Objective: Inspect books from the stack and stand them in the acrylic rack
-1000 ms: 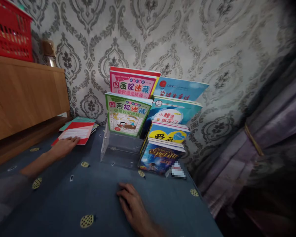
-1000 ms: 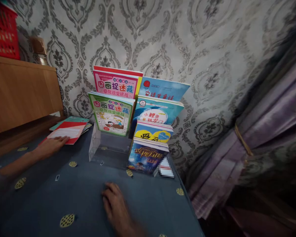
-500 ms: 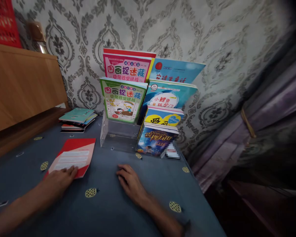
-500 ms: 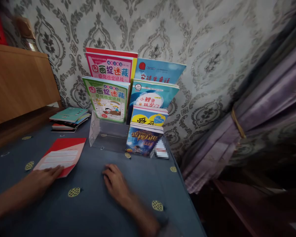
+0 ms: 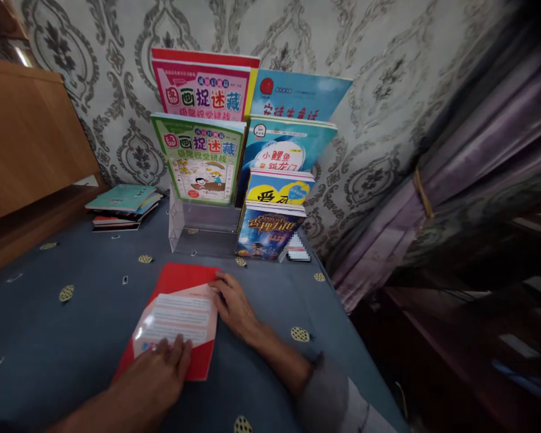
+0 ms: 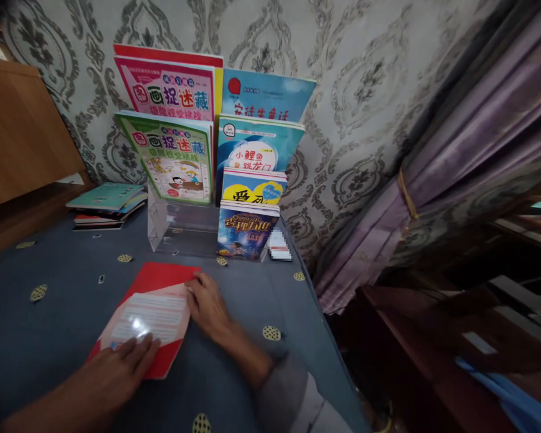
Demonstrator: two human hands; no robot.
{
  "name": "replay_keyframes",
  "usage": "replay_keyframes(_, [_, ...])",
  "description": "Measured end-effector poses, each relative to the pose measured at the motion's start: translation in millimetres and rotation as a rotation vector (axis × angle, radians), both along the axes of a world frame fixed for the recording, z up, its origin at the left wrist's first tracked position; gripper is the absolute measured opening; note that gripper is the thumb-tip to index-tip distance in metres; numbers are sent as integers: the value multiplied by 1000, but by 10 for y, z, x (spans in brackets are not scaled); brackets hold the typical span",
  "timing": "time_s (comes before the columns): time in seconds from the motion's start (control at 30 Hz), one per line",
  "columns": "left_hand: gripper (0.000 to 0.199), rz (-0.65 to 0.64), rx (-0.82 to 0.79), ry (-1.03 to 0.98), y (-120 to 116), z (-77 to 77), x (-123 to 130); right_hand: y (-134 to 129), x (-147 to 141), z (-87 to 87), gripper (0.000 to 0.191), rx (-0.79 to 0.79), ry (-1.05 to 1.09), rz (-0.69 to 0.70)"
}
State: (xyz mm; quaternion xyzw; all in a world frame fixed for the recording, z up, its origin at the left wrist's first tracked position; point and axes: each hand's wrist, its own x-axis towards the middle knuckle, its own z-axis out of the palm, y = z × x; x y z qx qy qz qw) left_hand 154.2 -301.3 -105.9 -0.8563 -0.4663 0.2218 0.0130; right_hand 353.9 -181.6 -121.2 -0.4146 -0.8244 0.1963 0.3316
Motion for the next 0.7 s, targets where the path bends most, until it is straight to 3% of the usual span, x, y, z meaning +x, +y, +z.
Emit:
replay_keyframes(0.1, [71, -92, 32, -68, -30, -5, 282, 4, 80, 5, 20, 5, -89, -89])
replay_keyframes(0.2, [61, -149, -18, -113, 14, 141, 394, -16, 160, 15, 20, 7, -161, -118])
replay_keyframes(0.33, [44, -116, -72, -201, 293, 453, 267, -60, 198, 21, 24, 19, -218, -119])
replay_keyframes(0.43, [39, 22, 57, -171, 646, 598, 65, -75, 181, 44, 25, 26, -256, -113])
replay_keyframes(0.53, [42, 89, 223, -188, 989, 574, -113, -78, 157, 86, 26, 7, -296, -107])
replay_keyframes(0.7, [44, 94, 321, -345, 1286, 314, -203, -108, 135, 140, 31, 1, -330, -123])
